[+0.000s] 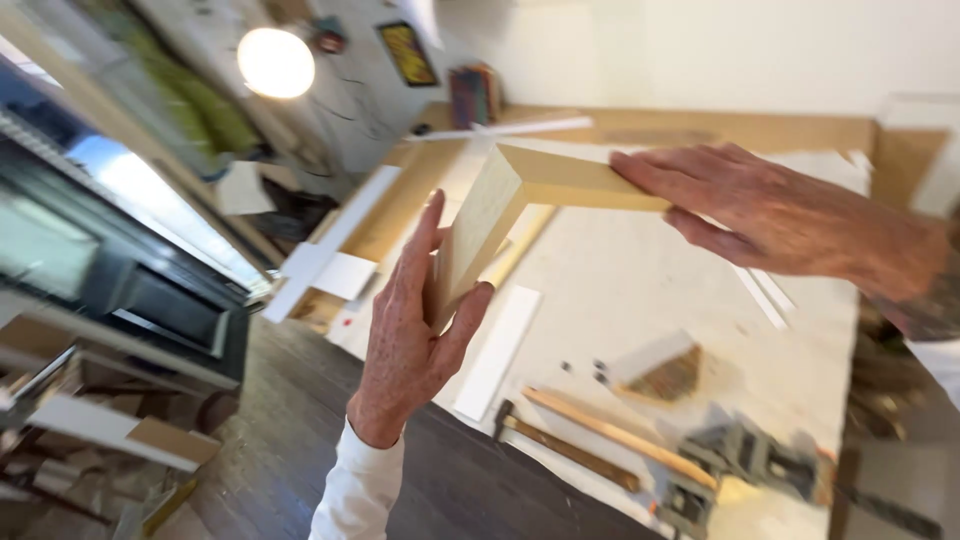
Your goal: The person assembles a wooden frame by clamping pieces together, inserting small metal pins, and hammering them in. They then cut a groove in a separate piece, apply glue, and attach it to the frame, securing it with clamps.
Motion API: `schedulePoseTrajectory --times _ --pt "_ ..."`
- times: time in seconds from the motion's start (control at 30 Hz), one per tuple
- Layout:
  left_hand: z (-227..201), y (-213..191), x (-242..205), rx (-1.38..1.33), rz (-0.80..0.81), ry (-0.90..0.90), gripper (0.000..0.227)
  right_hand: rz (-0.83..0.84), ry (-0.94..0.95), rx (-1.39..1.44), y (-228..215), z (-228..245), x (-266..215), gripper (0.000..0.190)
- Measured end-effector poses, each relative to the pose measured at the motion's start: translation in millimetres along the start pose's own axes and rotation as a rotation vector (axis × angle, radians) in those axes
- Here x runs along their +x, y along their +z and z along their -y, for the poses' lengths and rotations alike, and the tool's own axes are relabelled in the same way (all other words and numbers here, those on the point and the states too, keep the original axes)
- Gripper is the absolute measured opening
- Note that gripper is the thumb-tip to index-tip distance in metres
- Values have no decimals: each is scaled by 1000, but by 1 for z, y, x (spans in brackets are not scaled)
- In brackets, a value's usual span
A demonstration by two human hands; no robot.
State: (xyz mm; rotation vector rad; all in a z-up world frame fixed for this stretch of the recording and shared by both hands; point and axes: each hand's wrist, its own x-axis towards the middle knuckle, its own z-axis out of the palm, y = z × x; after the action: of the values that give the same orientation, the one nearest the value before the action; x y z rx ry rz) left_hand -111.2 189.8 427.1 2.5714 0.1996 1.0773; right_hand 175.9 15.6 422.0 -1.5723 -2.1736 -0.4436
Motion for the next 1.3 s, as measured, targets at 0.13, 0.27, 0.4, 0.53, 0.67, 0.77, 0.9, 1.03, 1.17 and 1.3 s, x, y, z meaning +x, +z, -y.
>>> schedulePoseTrajectory --times 0.13,0.27,0.4,0.53,0.67,0.77,0.9,1.03,1.17,1.3 --pt "-17 -54 -13 -45 9 -99 60 -64 -191 148 -6 29 34 76" --pt "-17 -81 -28 -173 -13 -131 51 -6 -203 231 -3 67 59 66" --pt "2 -99 -49 -243 -13 -268 42 49 -259 252 24 87 86 63" --pt "46 -107 -79 -179 -224 -203 28 145 -278 159 56 103 121 65" --pt "110 -125 -146 4 -80 -248 60 202 -420 -74 118 114 159 92" --pt "172 -113 -202 -18 2 -489 52 171 -469 -53 188 110 190 82" --pt "263 -85 -264 -167 -12 -615 43 156 -465 57 308 115 233 68" --pt "346 -70 -308 -200 -36 -814 41 238 -458 64 421 117 278 67" --pt "429 -48 -344 -327 -195 -1018 41 274 -493 150 537 100 325 69" --pt "522 -6 -394 -292 -249 -1087 43 245 -496 207 636 76 367 67"
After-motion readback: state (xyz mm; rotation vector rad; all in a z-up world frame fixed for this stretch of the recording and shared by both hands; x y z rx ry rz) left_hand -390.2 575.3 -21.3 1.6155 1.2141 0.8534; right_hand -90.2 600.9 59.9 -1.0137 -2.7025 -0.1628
